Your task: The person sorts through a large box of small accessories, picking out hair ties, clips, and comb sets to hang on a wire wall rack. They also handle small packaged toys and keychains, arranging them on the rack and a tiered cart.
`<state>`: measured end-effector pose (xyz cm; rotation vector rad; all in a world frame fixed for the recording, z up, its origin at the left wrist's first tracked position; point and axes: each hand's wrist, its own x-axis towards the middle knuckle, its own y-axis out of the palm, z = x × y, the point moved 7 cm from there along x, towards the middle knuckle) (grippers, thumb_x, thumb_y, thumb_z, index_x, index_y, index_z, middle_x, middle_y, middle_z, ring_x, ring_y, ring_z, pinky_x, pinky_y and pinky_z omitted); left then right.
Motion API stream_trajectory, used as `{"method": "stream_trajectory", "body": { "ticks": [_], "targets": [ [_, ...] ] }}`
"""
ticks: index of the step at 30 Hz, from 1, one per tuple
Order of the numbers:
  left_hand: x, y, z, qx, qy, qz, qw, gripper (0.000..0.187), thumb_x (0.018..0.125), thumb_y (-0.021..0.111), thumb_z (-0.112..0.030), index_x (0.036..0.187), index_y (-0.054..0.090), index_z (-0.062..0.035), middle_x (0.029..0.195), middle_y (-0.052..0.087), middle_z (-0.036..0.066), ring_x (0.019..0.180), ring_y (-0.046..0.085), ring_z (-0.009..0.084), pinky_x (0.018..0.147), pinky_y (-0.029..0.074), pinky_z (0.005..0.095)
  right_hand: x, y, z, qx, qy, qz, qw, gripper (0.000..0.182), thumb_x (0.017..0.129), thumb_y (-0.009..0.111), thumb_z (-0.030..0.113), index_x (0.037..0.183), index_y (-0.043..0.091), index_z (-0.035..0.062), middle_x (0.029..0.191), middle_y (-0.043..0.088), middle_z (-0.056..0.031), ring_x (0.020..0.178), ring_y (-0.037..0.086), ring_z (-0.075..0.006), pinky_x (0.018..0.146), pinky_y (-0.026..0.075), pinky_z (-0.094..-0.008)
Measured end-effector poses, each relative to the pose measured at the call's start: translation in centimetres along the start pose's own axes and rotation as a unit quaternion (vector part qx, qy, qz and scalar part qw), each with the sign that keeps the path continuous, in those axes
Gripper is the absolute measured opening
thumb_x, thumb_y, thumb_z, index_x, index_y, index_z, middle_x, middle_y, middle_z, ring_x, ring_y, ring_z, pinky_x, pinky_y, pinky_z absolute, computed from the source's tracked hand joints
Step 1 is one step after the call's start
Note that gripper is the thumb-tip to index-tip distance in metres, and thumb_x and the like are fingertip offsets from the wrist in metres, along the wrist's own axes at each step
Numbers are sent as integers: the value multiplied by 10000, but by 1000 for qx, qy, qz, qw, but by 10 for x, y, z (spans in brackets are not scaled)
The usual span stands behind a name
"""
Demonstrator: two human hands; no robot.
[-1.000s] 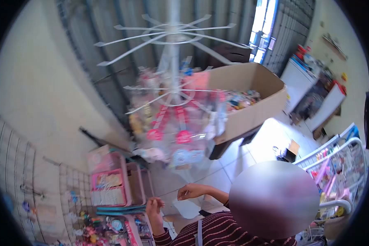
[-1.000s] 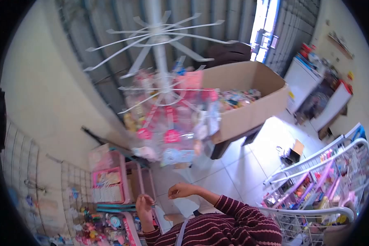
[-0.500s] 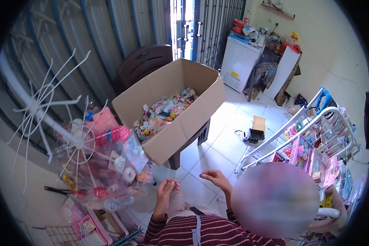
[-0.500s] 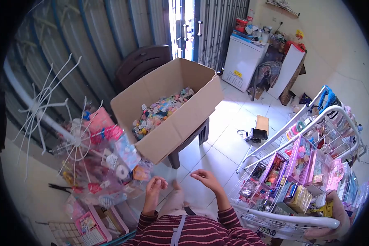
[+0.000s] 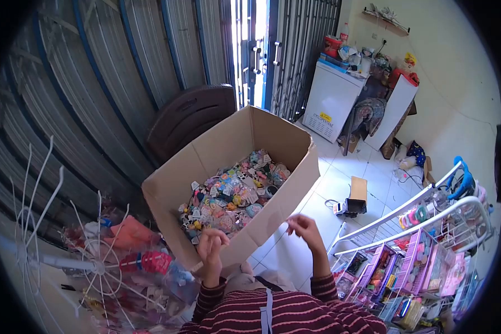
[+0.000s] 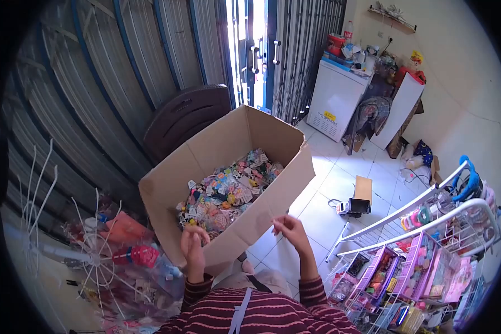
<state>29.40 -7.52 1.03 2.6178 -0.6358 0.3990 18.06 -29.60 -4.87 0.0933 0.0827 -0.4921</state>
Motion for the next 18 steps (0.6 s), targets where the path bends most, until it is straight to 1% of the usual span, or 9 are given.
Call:
{"method": "stream_trajectory", "body": {
  "ticks": [2,6,9,10,12,14,15,17,18],
  "targets": [
    [29,3,6,45,-37,-35,998,204,805,471,-223,810,446,-20,662,447,40,591,427,106,589,343,210,31,-1,34,-22,-37,-26,999,163,780,522,141,823,545,-15,612,512,-15,550,476,-70,527,386,-200],
    [97,32,-34,-53,65,-55,995,154,807,466,-173,820,451,-20,673,458,41,576,415,99,563,350,208,101,5,96,-37,-136,32,989,144,798,498,127,835,535,-7,632,518,-17,567,485,-62,539,390,-183],
    [148,59,-60,23,101,-35,994,145,800,471,-166,811,464,-21,683,481,36,581,441,97,554,354,198,169,5,117,-102,-187,96,972,110,788,503,95,820,543,-3,650,537,-10,577,502,-53,514,405,-175],
    [165,69,-57,112,85,9,990,146,795,474,-163,806,475,-18,692,499,39,599,461,96,563,362,196,191,8,122,-131,-185,116,967,112,783,508,98,810,548,-2,640,534,-5,573,497,-50,514,407,-179],
    [193,79,-41,201,65,33,977,147,791,477,-160,800,486,-14,700,517,42,617,481,96,572,371,195,236,15,131,-164,-181,154,958,113,778,513,101,801,553,-2,631,532,-1,570,492,-46,514,408,-183],
    [217,80,8,287,-78,48,953,184,772,501,-194,811,510,-14,742,555,66,668,526,127,606,401,232,284,28,128,-258,-167,214,927,144,751,537,127,821,560,3,652,565,-26,574,528,-83,530,425,-201],
    [225,75,30,290,-79,32,953,184,772,501,-194,811,510,-14,742,555,66,668,526,127,606,401,232,308,34,127,-258,-168,230,923,144,751,537,127,821,560,3,652,565,-26,574,528,-83,530,425,-201],
    [239,57,98,403,-142,30,903,230,763,508,-231,853,528,-20,795,570,124,727,553,216,658,419,305,347,56,109,-386,-184,326,843,172,748,524,127,857,561,0,741,591,-42,645,542,-106,585,431,-232],
    [246,50,126,408,-145,22,901,230,763,508,-231,853,528,-20,795,570,124,727,553,216,658,419,305,369,62,99,-382,-185,335,841,172,748,524,127,857,561,0,741,591,-42,645,542,-106,585,431,-232]
  ]
}}
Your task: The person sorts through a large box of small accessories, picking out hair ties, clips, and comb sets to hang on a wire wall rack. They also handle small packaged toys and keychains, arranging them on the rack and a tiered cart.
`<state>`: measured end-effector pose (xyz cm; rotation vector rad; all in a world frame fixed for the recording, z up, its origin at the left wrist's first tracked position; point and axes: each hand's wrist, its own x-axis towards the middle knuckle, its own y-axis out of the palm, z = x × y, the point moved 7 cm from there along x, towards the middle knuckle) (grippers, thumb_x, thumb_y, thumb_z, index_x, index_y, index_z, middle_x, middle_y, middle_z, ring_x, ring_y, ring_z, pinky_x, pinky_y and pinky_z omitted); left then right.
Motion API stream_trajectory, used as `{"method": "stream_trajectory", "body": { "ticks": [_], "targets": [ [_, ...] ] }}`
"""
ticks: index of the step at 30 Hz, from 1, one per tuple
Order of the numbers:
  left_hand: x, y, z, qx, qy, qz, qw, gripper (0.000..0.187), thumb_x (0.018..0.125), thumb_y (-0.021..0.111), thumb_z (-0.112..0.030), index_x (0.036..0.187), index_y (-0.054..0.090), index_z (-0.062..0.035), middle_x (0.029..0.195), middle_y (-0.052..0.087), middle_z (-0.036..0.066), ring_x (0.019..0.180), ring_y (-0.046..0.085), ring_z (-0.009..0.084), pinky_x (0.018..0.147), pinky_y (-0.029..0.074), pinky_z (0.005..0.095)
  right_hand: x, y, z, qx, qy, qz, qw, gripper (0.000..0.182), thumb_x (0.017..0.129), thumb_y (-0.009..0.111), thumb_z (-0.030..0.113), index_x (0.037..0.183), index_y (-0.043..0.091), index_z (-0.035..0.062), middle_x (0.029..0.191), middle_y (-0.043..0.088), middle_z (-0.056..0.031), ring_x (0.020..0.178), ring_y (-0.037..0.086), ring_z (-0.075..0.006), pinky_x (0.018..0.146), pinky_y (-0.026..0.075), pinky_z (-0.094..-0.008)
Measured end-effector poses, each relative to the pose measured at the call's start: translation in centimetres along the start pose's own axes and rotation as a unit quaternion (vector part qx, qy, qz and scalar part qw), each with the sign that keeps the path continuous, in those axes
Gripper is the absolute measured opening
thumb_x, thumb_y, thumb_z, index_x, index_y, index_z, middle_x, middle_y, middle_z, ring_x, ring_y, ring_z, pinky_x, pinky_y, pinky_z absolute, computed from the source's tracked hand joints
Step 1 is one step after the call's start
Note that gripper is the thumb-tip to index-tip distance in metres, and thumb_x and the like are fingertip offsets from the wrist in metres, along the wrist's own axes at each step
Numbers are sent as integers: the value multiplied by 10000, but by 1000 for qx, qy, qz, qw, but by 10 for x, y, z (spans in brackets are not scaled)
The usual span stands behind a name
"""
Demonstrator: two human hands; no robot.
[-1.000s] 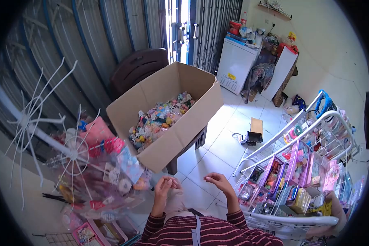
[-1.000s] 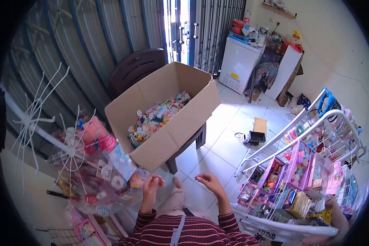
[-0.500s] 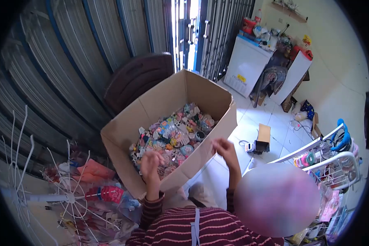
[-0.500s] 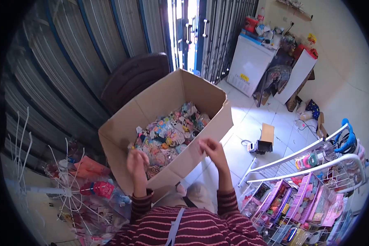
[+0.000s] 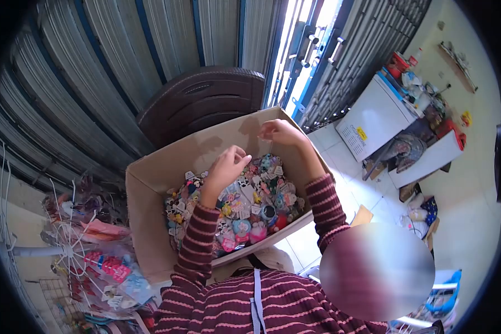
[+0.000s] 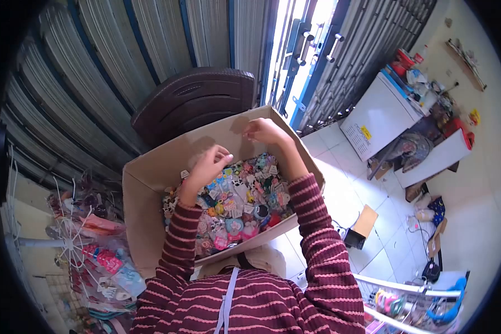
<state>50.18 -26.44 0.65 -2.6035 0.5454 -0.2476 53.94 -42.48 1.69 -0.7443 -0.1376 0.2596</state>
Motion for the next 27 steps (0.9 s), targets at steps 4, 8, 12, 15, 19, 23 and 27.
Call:
{"method": "stream_trajectory", "body": {
  "ticks": [4,8,12,15,19,23,27],
  "targets": [
    [29,65,96,119,-119,105,980,349,702,524,-279,904,517,6,888,554,182,829,528,313,721,407,370,37,61,-99,-93,117,174,973,189,667,537,124,799,595,2,718,604,-100,614,568,-154,563,455,-273],
    [23,102,211,212,-239,82,944,445,638,576,-323,915,541,24,905,540,221,898,515,316,747,406,373,-7,170,-230,-226,207,270,913,215,618,625,201,762,604,43,773,604,-88,640,578,-191,564,460,-324],
    [-4,110,230,181,-260,-27,948,375,632,564,-278,819,545,46,860,548,226,847,521,343,732,411,391,-41,181,-204,-237,290,423,825,299,576,655,190,851,615,78,919,581,-88,809,574,-210,646,466,-283],
    [-8,122,227,124,-294,4,948,350,631,592,-293,811,567,6,820,567,190,840,529,324,718,414,392,-40,174,-203,-314,303,269,859,338,554,689,221,864,619,108,932,585,-57,816,577,-193,609,477,-314],
    [-10,128,202,223,-292,38,929,295,644,607,-315,779,595,-53,774,585,136,789,546,305,686,421,385,-45,174,-193,-333,289,289,849,346,557,692,221,878,616,119,930,588,-39,820,577,-207,576,482,-345],
    [-1,131,199,158,-213,0,964,301,654,610,-335,743,593,-48,733,588,114,657,553,276,594,431,355,-48,183,-196,-294,283,280,869,395,563,681,261,911,596,94,963,569,-86,882,553,-230,686,461,-348],
    [10,106,162,130,-148,-3,980,282,688,605,-297,707,573,-18,652,577,64,556,517,174,511,403,287,-49,194,-202,-288,282,256,879,416,554,677,266,914,588,77,950,566,-116,882,551,-238,714,452,-357]
  ]
}}
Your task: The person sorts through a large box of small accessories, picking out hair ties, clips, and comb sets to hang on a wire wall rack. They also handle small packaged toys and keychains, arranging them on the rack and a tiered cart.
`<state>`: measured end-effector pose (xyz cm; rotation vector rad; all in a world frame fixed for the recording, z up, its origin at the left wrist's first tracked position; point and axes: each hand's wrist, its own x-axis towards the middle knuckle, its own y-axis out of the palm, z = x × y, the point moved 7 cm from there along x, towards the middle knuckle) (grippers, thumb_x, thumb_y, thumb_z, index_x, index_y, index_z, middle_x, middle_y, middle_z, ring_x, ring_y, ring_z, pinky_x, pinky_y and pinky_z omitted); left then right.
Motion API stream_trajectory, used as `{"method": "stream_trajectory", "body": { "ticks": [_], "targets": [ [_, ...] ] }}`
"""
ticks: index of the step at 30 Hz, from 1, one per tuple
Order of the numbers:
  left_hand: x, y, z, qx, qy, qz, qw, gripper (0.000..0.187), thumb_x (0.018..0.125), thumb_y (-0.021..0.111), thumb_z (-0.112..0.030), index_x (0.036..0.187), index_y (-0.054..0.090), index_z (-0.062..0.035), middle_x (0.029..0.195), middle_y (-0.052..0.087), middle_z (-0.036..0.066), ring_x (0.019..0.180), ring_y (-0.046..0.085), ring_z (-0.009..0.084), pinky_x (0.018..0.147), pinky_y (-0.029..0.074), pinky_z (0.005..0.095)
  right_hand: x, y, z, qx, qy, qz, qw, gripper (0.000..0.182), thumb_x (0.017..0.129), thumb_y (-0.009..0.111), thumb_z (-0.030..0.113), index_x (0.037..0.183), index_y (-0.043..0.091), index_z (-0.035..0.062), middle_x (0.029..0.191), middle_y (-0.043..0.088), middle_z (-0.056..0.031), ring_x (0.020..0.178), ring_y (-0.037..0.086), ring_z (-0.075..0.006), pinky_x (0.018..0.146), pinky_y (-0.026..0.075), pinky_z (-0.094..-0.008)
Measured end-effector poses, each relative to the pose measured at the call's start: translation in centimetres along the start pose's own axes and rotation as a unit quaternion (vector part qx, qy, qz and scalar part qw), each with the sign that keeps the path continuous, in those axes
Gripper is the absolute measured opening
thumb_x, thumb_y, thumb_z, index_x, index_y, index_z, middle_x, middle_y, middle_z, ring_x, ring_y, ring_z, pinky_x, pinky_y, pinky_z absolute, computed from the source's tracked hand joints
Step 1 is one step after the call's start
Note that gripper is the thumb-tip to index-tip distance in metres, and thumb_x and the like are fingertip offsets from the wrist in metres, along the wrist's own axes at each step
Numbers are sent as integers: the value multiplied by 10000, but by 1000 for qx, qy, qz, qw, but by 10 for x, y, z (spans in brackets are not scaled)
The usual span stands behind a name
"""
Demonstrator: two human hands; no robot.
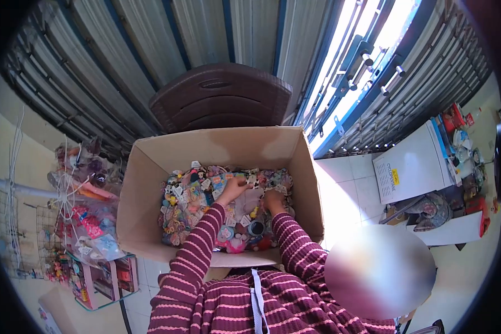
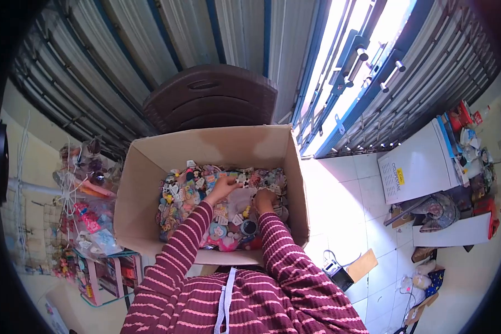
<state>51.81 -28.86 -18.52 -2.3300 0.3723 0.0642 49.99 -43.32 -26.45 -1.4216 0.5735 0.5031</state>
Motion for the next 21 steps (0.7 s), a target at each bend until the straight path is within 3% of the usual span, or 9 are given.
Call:
{"method": "stream_trajectory", "body": {
  "ticks": [2,6,9,11,14,16,17,19,21],
  "targets": [
    [-5,-37,-27,-198,17,-33,979,233,724,592,-241,684,551,-15,592,531,-1,532,452,75,468,353,237,-2,-4,-2,25,-14,-4,1000,438,531,686,252,911,584,58,954,561,-128,881,549,-249,715,451,-359],
    [-24,-106,-50,-333,-42,-124,934,164,756,561,-184,689,554,-35,569,489,-45,545,439,30,464,333,208,3,-26,4,40,-47,8,998,404,543,661,197,914,584,58,993,547,-118,896,543,-254,705,462,-370],
    [-41,-145,-46,-457,33,-219,861,145,772,547,-202,739,554,-61,614,502,-38,593,471,40,519,359,179,7,-61,21,119,-118,25,986,288,528,637,125,795,597,25,829,586,-117,809,564,-225,624,463,-345],
    [-74,-181,-67,-621,115,-302,714,180,791,522,-233,828,535,-57,712,519,-23,654,493,56,569,372,173,-5,-90,46,235,-213,47,947,194,516,611,80,691,582,-1,670,579,-96,726,562,-198,566,444,-334],
    [-128,-212,-78,-660,117,-352,653,197,811,478,-263,876,502,-78,735,523,-22,647,485,66,567,374,203,-52,-137,82,277,-352,40,893,77,578,518,14,652,510,-2,658,559,-82,660,547,-182,524,417,-269],
    [-169,-225,-74,-675,119,-383,619,206,821,456,-277,899,486,-89,746,526,-22,644,481,72,565,374,219,-113,-159,113,556,-370,235,706,117,612,476,-20,724,475,13,745,545,-101,741,551,-204,582,450,-261],
    [-192,-227,-68,-713,122,-386,572,182,832,432,-275,822,464,-97,669,481,-25,574,441,67,529,347,216,-137,-165,126,549,-376,240,706,117,612,476,-20,724,475,13,745,545,-101,741,551,-204,582,450,-261],
    [-238,-233,-51,-743,133,-401,519,198,843,409,-273,744,443,-104,591,435,-28,504,401,63,494,320,214,-187,-186,156,697,-400,279,525,169,635,471,-45,787,451,26,816,518,-102,800,543,-218,666,472,-297],
    [-286,-246,-50,-734,259,-323,538,282,858,355,-325,672,394,-117,520,348,-41,418,303,42,429,257,196,-236,-182,182,701,-410,268,518,146,650,481,-32,781,449,23,824,513,-99,805,539,-219,697,468,-312]
  ]
}}
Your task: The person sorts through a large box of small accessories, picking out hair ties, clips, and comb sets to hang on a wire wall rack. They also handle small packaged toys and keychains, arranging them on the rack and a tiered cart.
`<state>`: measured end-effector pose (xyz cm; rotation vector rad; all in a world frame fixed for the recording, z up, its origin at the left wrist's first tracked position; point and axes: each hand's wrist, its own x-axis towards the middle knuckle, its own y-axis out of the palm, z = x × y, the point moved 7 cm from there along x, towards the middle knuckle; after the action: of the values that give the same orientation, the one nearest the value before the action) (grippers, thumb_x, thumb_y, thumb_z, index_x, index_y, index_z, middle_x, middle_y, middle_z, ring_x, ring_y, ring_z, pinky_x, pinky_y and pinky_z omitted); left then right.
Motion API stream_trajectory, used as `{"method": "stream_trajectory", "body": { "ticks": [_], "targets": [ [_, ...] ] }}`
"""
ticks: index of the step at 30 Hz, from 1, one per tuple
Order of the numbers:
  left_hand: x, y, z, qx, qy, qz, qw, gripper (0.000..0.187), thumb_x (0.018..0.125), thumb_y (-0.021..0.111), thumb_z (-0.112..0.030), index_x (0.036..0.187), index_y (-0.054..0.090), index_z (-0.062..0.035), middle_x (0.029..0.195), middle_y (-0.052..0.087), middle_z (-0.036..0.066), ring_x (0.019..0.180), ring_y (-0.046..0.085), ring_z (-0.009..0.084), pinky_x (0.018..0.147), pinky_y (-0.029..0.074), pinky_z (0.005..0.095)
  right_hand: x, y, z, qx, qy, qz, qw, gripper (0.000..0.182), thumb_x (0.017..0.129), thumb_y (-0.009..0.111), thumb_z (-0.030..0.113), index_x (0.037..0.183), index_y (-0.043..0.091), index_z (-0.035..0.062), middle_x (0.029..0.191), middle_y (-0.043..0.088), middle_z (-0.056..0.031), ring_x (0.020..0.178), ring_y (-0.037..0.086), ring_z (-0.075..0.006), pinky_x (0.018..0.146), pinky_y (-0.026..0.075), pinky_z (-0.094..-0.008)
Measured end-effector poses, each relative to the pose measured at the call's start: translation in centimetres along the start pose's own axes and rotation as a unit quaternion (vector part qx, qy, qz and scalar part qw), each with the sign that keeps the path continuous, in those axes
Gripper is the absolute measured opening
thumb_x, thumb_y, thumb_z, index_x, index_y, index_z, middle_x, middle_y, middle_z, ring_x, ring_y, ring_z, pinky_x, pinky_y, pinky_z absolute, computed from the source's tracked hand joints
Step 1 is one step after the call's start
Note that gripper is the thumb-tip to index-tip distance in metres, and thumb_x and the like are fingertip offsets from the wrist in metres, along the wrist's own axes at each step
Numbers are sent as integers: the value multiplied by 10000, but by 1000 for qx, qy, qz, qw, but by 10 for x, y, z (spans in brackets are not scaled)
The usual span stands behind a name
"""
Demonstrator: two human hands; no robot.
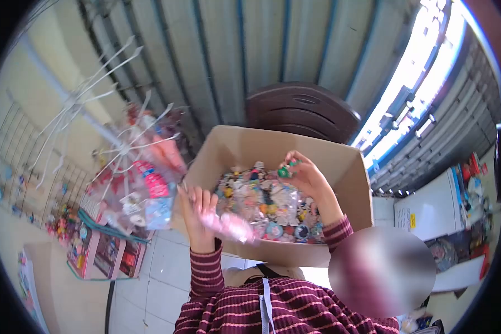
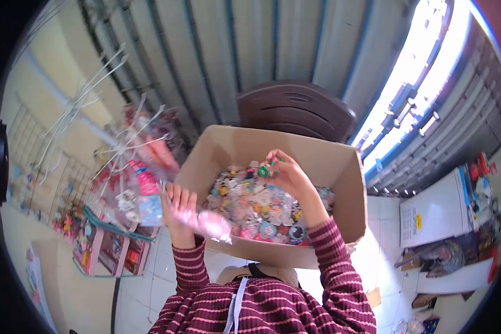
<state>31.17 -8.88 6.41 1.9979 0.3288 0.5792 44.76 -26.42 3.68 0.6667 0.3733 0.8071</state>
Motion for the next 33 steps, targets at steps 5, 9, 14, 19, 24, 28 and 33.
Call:
{"method": "stream_trajectory", "body": {
  "ticks": [5,9,14,19,24,28,33],
  "targets": [
    [-65,-59,-91,-47,5,-56,997,338,873,286,-339,622,340,-118,462,279,-37,342,239,71,418,236,214,0,100,-106,19,5,149,989,147,715,509,25,831,418,17,907,475,-139,894,502,-245,739,468,-322],
    [-120,-99,-150,-245,-38,-76,966,350,872,249,-352,671,360,-88,545,349,8,400,309,117,470,256,242,6,208,-198,230,227,142,936,97,746,452,-38,831,421,-5,930,471,-155,895,504,-238,820,435,-344],
    [-193,-154,-199,-213,-68,-174,959,407,830,307,-456,710,366,-72,554,339,11,310,273,99,366,247,227,23,304,-281,221,325,198,898,136,774,401,-32,907,386,-12,1000,439,-235,992,453,-326,814,447,-306],
    [-224,-165,-225,-174,-79,-99,976,458,821,282,-491,757,397,-52,566,385,15,297,258,79,361,244,212,36,375,-336,173,330,279,885,165,734,449,-17,890,404,9,914,470,-193,866,517,-261,753,474,-292],
    [-230,-180,-283,-120,60,-213,968,422,836,295,-450,787,419,-49,621,457,20,302,255,53,371,241,179,35,426,-390,96,378,439,810,108,721,481,3,801,413,27,889,483,-158,849,512,-226,731,436,-280],
    [-244,-201,-340,-29,180,-325,928,292,848,362,-353,762,429,-82,535,383,-16,341,242,40,380,228,181,47,443,-435,6,364,510,779,111,711,525,45,773,433,56,860,511,-98,826,505,-169,705,391,-262],
    [-240,-234,-437,214,258,-478,812,229,839,425,-271,708,440,-84,485,312,-58,414,259,24,406,203,171,104,477,-484,-82,324,477,813,136,717,541,49,796,430,55,851,518,-79,793,497,-156,679,394,-261]
  ]
}}
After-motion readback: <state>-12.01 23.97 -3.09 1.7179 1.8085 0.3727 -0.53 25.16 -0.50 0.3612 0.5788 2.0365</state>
